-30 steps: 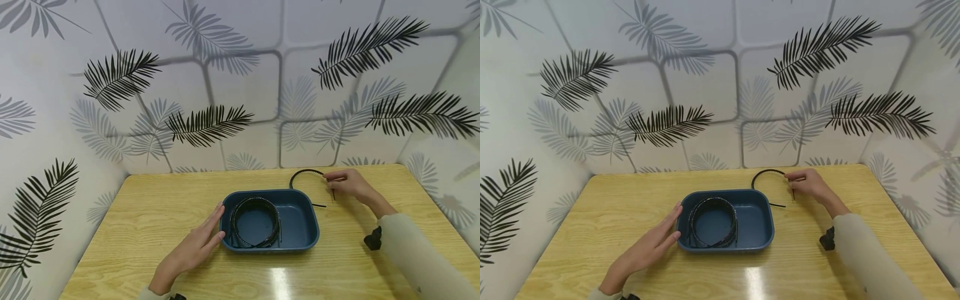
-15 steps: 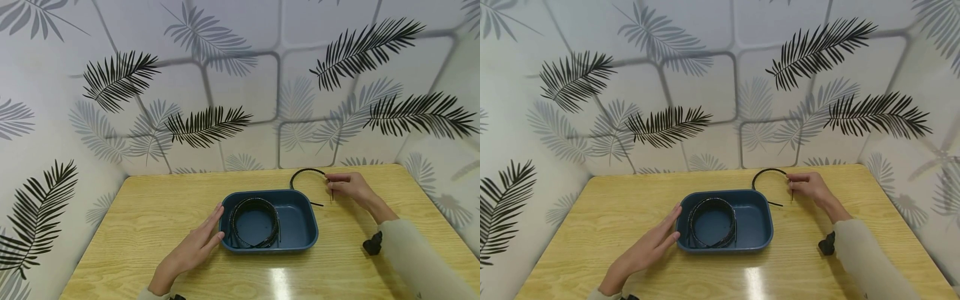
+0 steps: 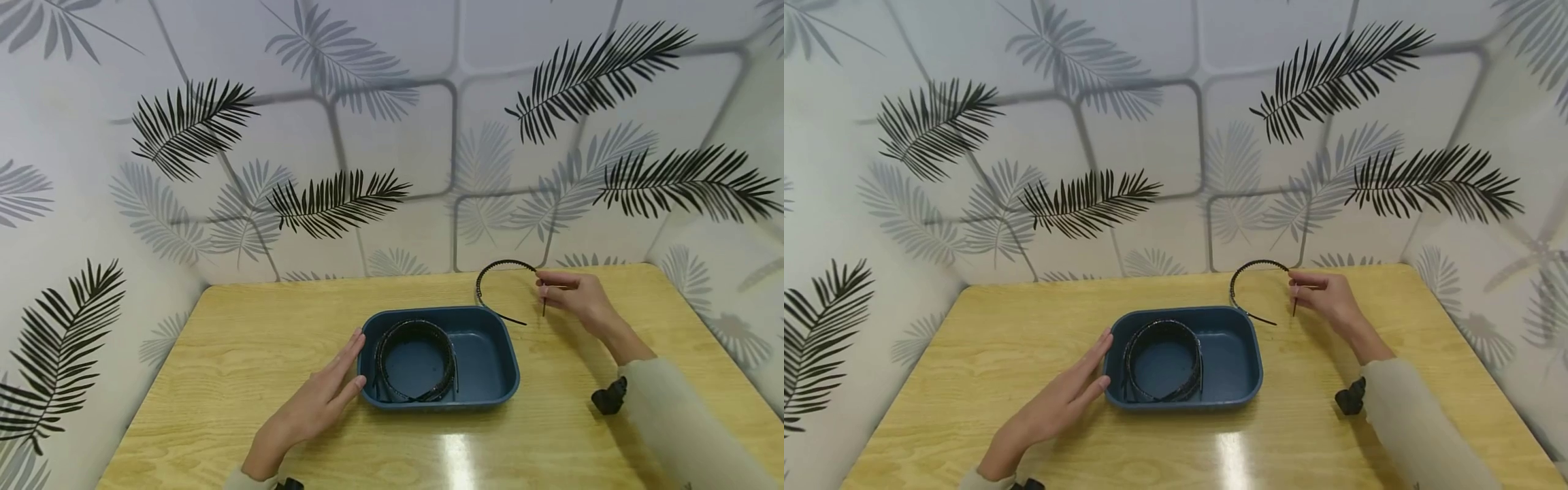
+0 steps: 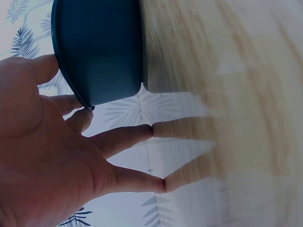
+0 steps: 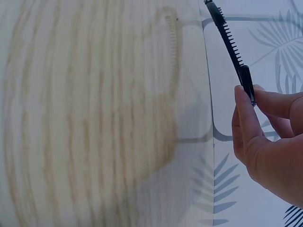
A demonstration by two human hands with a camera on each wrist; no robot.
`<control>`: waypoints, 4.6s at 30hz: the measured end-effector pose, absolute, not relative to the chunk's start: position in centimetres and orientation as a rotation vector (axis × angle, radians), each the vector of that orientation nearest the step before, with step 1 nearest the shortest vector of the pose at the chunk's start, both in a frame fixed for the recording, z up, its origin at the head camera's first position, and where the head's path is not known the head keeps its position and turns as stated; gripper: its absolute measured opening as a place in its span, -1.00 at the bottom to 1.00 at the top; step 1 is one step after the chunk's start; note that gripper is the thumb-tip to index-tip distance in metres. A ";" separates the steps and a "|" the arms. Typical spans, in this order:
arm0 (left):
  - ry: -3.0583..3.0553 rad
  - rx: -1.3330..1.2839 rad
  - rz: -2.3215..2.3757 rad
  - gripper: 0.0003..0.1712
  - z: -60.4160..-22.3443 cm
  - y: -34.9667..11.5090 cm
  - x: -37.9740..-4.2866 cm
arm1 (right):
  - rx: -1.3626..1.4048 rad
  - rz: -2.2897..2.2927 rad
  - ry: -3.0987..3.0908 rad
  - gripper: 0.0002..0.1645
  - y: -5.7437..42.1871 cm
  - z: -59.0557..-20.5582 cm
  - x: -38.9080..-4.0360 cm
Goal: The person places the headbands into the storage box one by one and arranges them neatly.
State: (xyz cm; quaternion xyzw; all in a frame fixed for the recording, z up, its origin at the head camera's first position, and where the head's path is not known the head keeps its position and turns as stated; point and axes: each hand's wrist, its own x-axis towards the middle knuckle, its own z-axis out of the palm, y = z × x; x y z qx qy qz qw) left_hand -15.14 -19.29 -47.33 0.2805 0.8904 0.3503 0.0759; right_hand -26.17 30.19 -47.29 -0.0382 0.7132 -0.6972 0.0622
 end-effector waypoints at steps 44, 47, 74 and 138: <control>2.692 0.862 1.038 -0.23 -47.1 -19.2 -15.1 | -0.200 -2.327 2.036 -0.38 26.9 -42.8 -21.9; 2.682 0.856 1.037 -0.23 -47.0 -19.2 -15.1 | -0.222 -2.345 2.019 -0.37 26.4 -42.7 -21.6; 2.677 0.821 1.055 -0.22 -46.5 -19.3 -15.4 | -0.254 -2.312 2.008 -0.39 21.2 -42.0 -20.7; 2.697 0.863 1.015 -0.23 -47.4 -19.6 -15.3 | -0.302 -2.082 2.068 -0.47 14.9 -45.5 -18.9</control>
